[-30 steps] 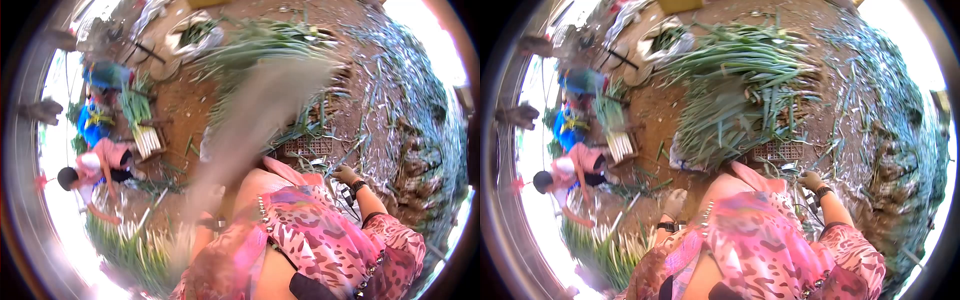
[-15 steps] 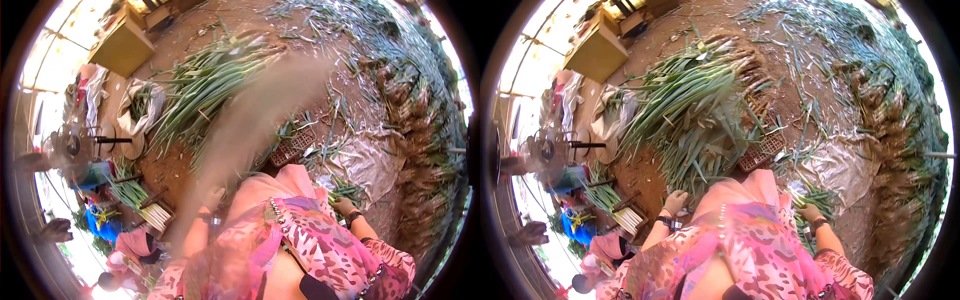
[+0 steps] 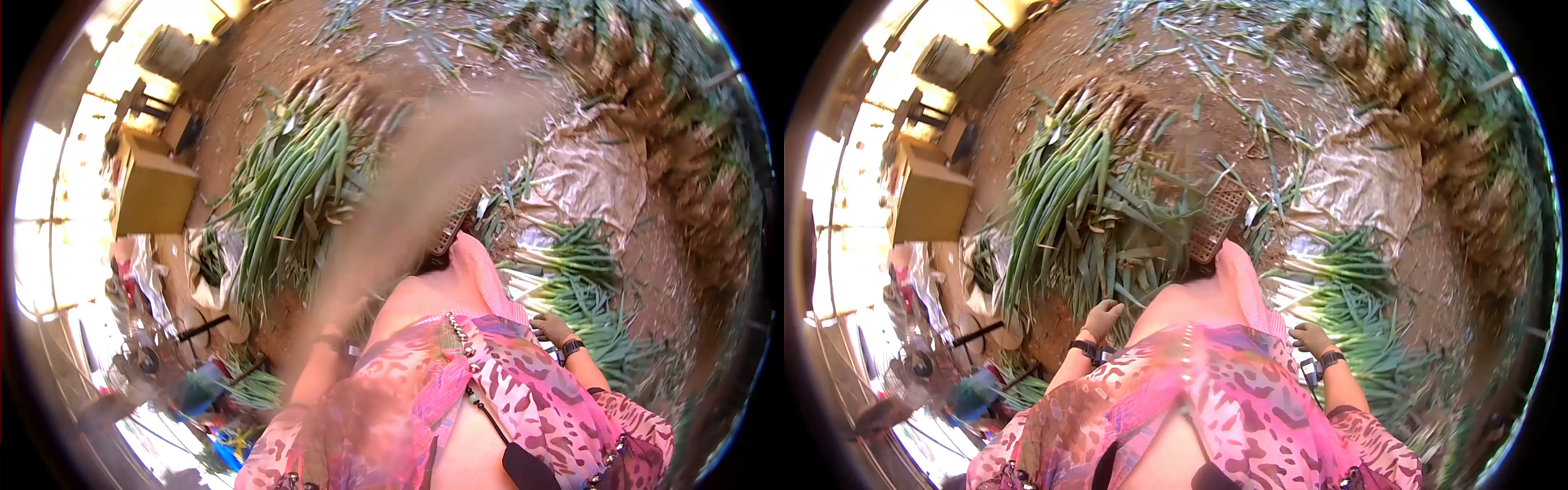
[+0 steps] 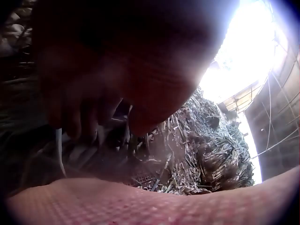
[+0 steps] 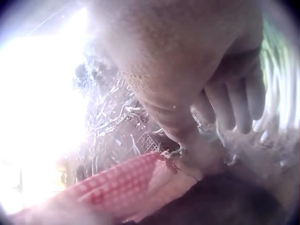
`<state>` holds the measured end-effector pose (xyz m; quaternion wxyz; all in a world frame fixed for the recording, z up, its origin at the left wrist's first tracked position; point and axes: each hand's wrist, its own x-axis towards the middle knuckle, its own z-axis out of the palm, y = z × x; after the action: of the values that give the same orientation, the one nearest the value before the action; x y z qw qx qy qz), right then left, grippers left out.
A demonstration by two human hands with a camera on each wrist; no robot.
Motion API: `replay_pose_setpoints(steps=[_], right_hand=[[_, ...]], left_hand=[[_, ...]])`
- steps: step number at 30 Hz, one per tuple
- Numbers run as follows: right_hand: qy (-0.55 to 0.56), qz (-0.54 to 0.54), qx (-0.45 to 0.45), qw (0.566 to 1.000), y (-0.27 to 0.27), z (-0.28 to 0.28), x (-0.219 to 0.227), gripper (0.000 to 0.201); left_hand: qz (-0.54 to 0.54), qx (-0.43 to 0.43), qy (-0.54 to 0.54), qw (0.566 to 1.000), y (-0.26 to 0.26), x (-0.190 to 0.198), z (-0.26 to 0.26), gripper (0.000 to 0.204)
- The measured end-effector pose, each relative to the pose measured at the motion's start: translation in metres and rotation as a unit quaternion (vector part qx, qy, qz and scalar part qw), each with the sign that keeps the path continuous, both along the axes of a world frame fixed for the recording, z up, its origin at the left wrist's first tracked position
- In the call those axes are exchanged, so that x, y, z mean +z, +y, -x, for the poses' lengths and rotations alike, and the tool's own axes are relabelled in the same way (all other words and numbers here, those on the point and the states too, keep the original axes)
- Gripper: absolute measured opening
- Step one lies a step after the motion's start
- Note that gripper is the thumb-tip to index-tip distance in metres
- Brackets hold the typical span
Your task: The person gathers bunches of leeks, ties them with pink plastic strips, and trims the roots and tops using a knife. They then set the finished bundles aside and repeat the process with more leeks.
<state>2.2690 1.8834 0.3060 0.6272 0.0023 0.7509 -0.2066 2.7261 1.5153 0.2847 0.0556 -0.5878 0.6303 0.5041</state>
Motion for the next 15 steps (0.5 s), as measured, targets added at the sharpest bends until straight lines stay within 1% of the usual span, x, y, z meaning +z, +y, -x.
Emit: replay_pose_setpoints(steps=[2, 3, 4, 5, 6, 7, 8, 9, 10, 11, 12, 13, 14, 15], right_hand=[[0.029, 0.123, 0.121, 0.985, 0.046, -0.015, -0.009, 0.054], [-0.027, 0.091, 0.045, 0.994, 0.048, -0.024, -0.008, 0.051], [-0.077, 0.056, -0.039, 0.995, 0.047, -0.033, -0.005, 0.049], [-0.116, 0.017, -0.121, 0.986, 0.048, -0.043, -0.003, 0.047], [-0.104, 0.048, -0.063, 0.991, 0.055, -0.052, -0.012, 0.047], [-0.093, 0.055, -0.027, 0.994, 0.048, -0.060, -0.005, 0.047], [-0.080, 0.063, 0.009, 0.995, 0.041, -0.068, 0.002, 0.048], [0.013, 0.116, 0.165, 0.979, 0.048, -0.078, -0.019, 0.047], [0.131, 0.153, 0.307, 0.930, 0.056, -0.087, -0.041, 0.047], [0.135, 0.187, 0.206, 0.951, 0.048, -0.104, -0.052, 0.043], [0.203, 0.185, 0.221, 0.936, 0.037, -0.114, -0.046, 0.041], [0.217, 0.176, 0.185, 0.942, 0.026, -0.121, -0.044, 0.036], [0.185, 0.170, 0.119, 0.961, 0.015, -0.124, -0.044, 0.032], [0.149, 0.170, 0.046, 0.973, 0.004, -0.125, -0.045, 0.028]], left_hand=[[-0.052, -0.009, 0.044, 0.998, 0.001, 0.024, 0.028, 0.045], [-0.075, -0.011, 0.065, 0.995, -0.003, 0.034, 0.040, 0.045], [-0.061, -0.055, 0.037, 0.996, -0.005, 0.037, 0.045, 0.045], [-0.052, -0.064, 0.026, 0.996, -0.003, 0.041, 0.047, 0.042], [-0.043, -0.074, 0.014, 0.996, -0.002, 0.053, 0.054, 0.039], [-0.034, -0.086, 0.002, 0.996, -0.002, 0.063, 0.060, 0.037], [-0.029, -0.073, 0.002, 0.997, -0.002, 0.071, 0.062, 0.037], [-0.034, -0.086, -0.002, 0.996, -0.005, 0.061, 0.053, 0.040], [-0.037, -0.103, -0.004, 0.994, -0.016, 0.038, 0.038, 0.043], [-0.041, -0.124, -0.006, 0.991, -0.029, 0.020, 0.025, 0.047], [-0.043, -0.139, -0.020, 0.989, -0.039, 0.014, 0.019, 0.047], [-0.030, -0.180, -0.025, 0.983, -0.046, 0.031, 0.029, 0.046], [-0.017, -0.221, -0.029, 0.975, -0.051, 0.053, 0.042, 0.045], [-0.081, -0.148, -0.080, 0.982, -0.057, 0.065, 0.069, 0.043]])
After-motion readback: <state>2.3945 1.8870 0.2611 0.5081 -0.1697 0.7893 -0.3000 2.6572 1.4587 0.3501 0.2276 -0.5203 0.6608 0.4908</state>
